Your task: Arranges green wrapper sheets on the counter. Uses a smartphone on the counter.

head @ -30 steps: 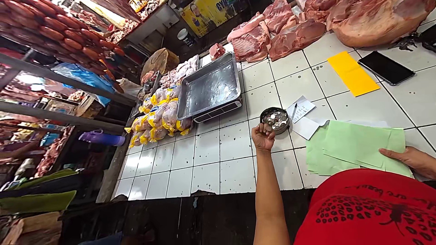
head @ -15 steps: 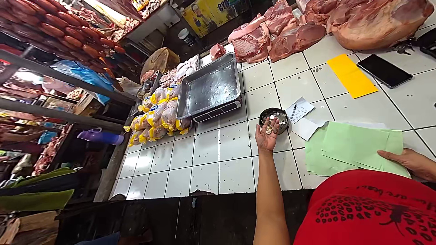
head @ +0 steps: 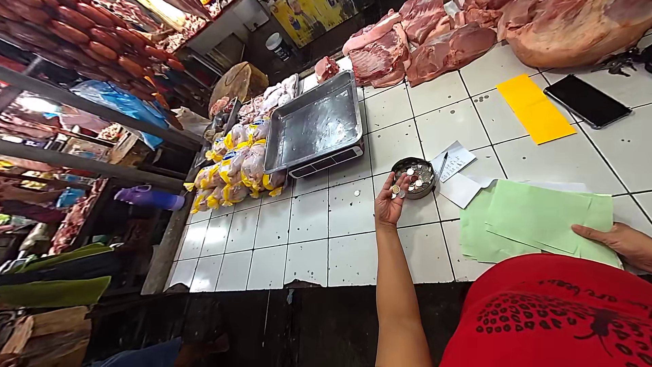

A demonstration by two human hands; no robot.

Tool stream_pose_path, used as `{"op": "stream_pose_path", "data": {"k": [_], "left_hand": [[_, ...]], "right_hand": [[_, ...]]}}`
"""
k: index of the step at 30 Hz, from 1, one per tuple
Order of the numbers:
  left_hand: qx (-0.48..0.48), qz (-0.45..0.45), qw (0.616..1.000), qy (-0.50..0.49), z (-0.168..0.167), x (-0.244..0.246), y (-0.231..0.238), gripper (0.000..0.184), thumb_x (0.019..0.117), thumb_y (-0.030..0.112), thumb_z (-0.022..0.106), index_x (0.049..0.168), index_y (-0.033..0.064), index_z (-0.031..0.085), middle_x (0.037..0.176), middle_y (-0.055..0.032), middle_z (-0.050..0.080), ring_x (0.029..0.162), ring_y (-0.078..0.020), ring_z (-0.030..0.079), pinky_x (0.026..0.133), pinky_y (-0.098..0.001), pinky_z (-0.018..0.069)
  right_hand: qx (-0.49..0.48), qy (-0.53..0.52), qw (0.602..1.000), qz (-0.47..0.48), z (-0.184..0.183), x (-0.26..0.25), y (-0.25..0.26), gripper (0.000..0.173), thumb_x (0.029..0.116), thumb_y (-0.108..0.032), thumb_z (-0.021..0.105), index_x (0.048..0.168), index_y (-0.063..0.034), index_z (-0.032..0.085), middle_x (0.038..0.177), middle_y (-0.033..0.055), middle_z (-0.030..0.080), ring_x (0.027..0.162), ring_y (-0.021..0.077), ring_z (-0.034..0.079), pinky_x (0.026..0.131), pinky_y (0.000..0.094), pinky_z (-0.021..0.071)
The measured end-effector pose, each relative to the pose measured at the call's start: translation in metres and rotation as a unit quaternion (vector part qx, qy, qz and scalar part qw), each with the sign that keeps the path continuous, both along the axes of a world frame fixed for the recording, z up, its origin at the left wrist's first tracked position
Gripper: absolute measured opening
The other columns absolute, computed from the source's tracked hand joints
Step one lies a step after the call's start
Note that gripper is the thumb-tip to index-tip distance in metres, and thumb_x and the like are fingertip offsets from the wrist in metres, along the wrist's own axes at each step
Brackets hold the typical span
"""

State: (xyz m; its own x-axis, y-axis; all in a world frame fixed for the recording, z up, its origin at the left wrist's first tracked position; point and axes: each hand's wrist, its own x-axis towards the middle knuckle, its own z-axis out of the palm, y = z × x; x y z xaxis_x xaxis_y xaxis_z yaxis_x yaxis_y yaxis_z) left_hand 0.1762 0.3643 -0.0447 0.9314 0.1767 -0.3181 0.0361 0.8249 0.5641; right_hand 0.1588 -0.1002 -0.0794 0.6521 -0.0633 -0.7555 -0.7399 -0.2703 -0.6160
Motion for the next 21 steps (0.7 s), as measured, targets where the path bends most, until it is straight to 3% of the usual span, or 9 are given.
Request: {"op": "stream_pose_path", "data": {"k": [3, 5, 7, 10, 15, 17, 19, 20, 21], "left_hand": [[0.09, 0.104, 0.983, 0.124, 0.013, 0.005, 0.015, 0.031, 0.1056, 0.003, 0.031, 0.127, 0.0055, 0.053, 0.09, -0.0027, 0.066, 0.069, -0.0089, 0.064, 0.066, -0.0215, 0.0554], [0.093, 0.232, 0.947, 0.203, 0.013, 0.011, 0.034, 0.021, 0.107, 0.015, 0.036, 0.104, 0.0086, 0.056, 0.067, 0.0023, 0.054, 0.05, -0.0062, 0.052, 0.049, -0.0187, 0.0477], [0.019, 0.362, 0.908, 0.212, 0.004, 0.011, 0.058, 0.019, 0.105, 0.016, 0.035, 0.091, 0.0116, 0.047, 0.066, 0.0006, 0.051, 0.052, -0.0075, 0.053, 0.052, -0.0184, 0.0495], [-0.108, 0.442, 0.875, 0.167, -0.009, 0.003, 0.081, 0.016, 0.108, 0.019, 0.029, 0.107, 0.0098, 0.042, 0.093, -0.0078, 0.051, 0.077, -0.0156, 0.059, 0.074, -0.0212, 0.054], [-0.056, 0.377, 0.888, 0.256, -0.014, 0.006, 0.087, 0.028, 0.1082, 0.032, 0.026, 0.099, 0.014, 0.046, 0.072, -0.0005, 0.051, 0.057, -0.0102, 0.054, 0.056, -0.0225, 0.0515], [0.043, 0.333, 0.896, 0.292, -0.013, 0.01, 0.088, 0.026, 0.1084, 0.028, 0.026, 0.096, 0.0134, 0.044, 0.066, 0.0012, 0.045, 0.047, -0.008, 0.045, 0.047, -0.0197, 0.044], [0.285, 0.263, 0.851, 0.353, -0.018, 0.016, 0.089, 0.025, 0.1101, 0.019, 0.034, 0.103, 0.0048, 0.054, 0.065, -0.0003, 0.043, 0.047, -0.0085, 0.041, 0.045, -0.0198, 0.0386], [0.435, 0.206, 0.792, 0.376, -0.024, 0.016, 0.092, 0.025, 0.1092, 0.015, 0.044, 0.113, -0.0014, 0.063, 0.078, -0.0075, 0.053, 0.061, -0.0141, 0.05, 0.057, -0.0258, 0.0442], [0.547, 0.14, 0.728, 0.388, -0.027, 0.015, 0.098, 0.027, 0.1053, 0.015, 0.055, 0.122, -0.0026, 0.066, 0.104, -0.0182, 0.069, 0.091, -0.025, 0.066, 0.083, -0.0393, 0.0528]], "right_hand": [[0.0, 0.005, 1.0, -0.003, 0.004, 0.0, 0.002, 0.04, 0.1037, -0.015, 0.061, 0.137, 0.0032, 0.049, 0.107, 0.0139, 0.063, 0.087, 0.0097, 0.064, 0.08, 0.0286, 0.0546], [-0.003, 0.009, 1.0, -0.002, 0.007, 0.0, 0.004, 0.04, 0.1035, -0.016, 0.061, 0.137, 0.0026, 0.049, 0.107, 0.013, 0.063, 0.086, 0.0087, 0.064, 0.08, 0.0279, 0.0548], [-0.008, 0.014, 1.0, -0.002, 0.008, 0.001, 0.004, 0.04, 0.1034, -0.016, 0.061, 0.137, 0.0025, 0.048, 0.105, 0.0124, 0.063, 0.084, 0.0081, 0.064, 0.079, 0.0275, 0.0546], [-0.013, 0.013, 1.0, -0.001, 0.008, 0.001, 0.005, 0.04, 0.1035, -0.016, 0.061, 0.136, 0.0026, 0.048, 0.105, 0.0114, 0.062, 0.084, 0.0071, 0.063, 0.078, 0.0269, 0.0545], [-0.022, 0.016, 1.0, -0.004, 0.01, 0.0, 0.006, 0.042, 0.1035, -0.015, 0.061, 0.139, 0.0036, 0.046, 0.11, 0.0147, 0.061, 0.089, 0.01, 0.063, 0.082, 0.0299, 0.0538], [-0.022, 0.016, 1.0, -0.003, 0.009, 0.001, 0.006, 0.041, 0.1034, -0.014, 0.061, 0.138, 0.0032, 0.047, 0.109, 0.0133, 0.062, 0.087, 0.0084, 0.063, 0.081, 0.0282, 0.0542], [-0.019, 0.017, 1.0, -0.006, 0.008, 0.002, 0.006, 0.041, 0.1031, -0.014, 0.061, 0.138, 0.0036, 0.047, 0.108, 0.013, 0.062, 0.086, 0.0081, 0.063, 0.08, 0.0275, 0.0541], [-0.018, 0.019, 1.0, -0.007, 0.008, 0.003, 0.006, 0.041, 0.1032, -0.014, 0.061, 0.138, 0.0036, 0.047, 0.108, 0.0129, 0.062, 0.086, 0.008, 0.063, 0.08, 0.0273, 0.0541], [-0.017, 0.023, 1.0, -0.008, 0.009, 0.002, 0.005, 0.041, 0.1034, -0.013, 0.06, 0.138, 0.0035, 0.047, 0.108, 0.013, 0.062, 0.087, 0.0081, 0.063, 0.08, 0.0274, 0.054]]}}
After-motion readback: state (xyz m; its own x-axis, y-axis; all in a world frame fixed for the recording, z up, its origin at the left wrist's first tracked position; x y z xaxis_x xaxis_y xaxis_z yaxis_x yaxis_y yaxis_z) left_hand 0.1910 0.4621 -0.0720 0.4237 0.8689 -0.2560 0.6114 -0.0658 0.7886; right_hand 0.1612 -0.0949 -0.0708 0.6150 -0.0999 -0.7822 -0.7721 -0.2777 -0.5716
